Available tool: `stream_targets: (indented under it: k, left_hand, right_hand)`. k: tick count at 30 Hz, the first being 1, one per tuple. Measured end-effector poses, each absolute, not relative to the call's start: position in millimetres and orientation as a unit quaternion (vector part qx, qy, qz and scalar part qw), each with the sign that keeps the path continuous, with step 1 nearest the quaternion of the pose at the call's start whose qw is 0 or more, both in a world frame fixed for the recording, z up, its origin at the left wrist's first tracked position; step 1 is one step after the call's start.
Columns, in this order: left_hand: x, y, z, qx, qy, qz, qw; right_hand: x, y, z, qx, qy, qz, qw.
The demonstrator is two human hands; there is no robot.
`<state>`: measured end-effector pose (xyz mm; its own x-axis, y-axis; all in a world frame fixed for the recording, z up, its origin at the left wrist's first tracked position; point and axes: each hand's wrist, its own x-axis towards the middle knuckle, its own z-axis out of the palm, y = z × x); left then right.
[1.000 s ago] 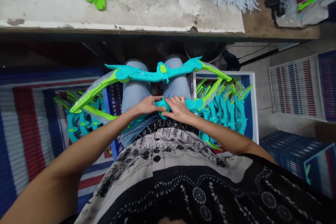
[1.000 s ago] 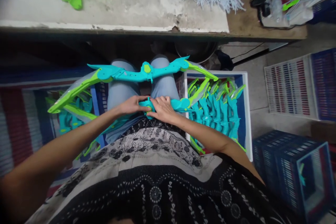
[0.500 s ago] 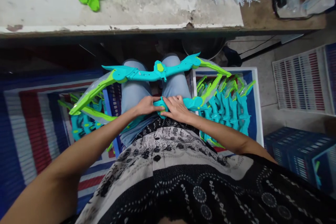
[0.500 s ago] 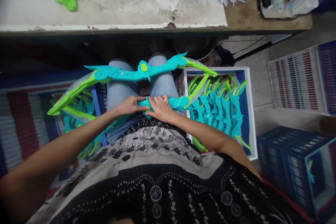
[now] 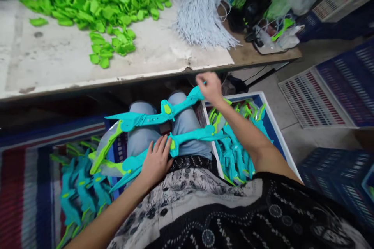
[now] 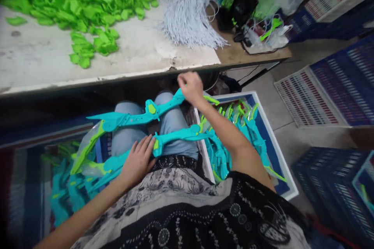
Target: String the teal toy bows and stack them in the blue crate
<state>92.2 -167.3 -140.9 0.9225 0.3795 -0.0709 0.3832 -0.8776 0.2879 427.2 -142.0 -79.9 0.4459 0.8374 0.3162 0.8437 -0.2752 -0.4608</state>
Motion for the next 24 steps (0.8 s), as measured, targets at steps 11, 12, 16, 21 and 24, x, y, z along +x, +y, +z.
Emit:
stream_targets:
  k: [11, 12, 16, 21, 24]
  left_hand:
    - [119, -97, -130, 0.923, 0.290, -0.132, 0.217]
    - [120, -98, -128, 0.936, 0.286, -0.083, 0.187]
    - [127, -109, -127, 0.967, 0.227, 0.054, 0.098]
    - [128, -109, -138, 0.974, 0.202, 0.042, 0.093]
    - [123, -110, -132, 0.971, 0.202, 0.059, 0.116]
  right_hand:
    - [592, -29, -54, -0.924, -0.323, -0.008, 0.206]
    - [594, -26, -53, -0.926, -0.320, 0.000, 0.201]
    - [608, -47, -46, -0.927, -0.337, 0.026, 0.164]
    - [598, -166, -50, -0.888, -0.332, 0.197, 0.248]
    - [562, -262, -62, -0.836, -0.261, 0.347, 0.336]
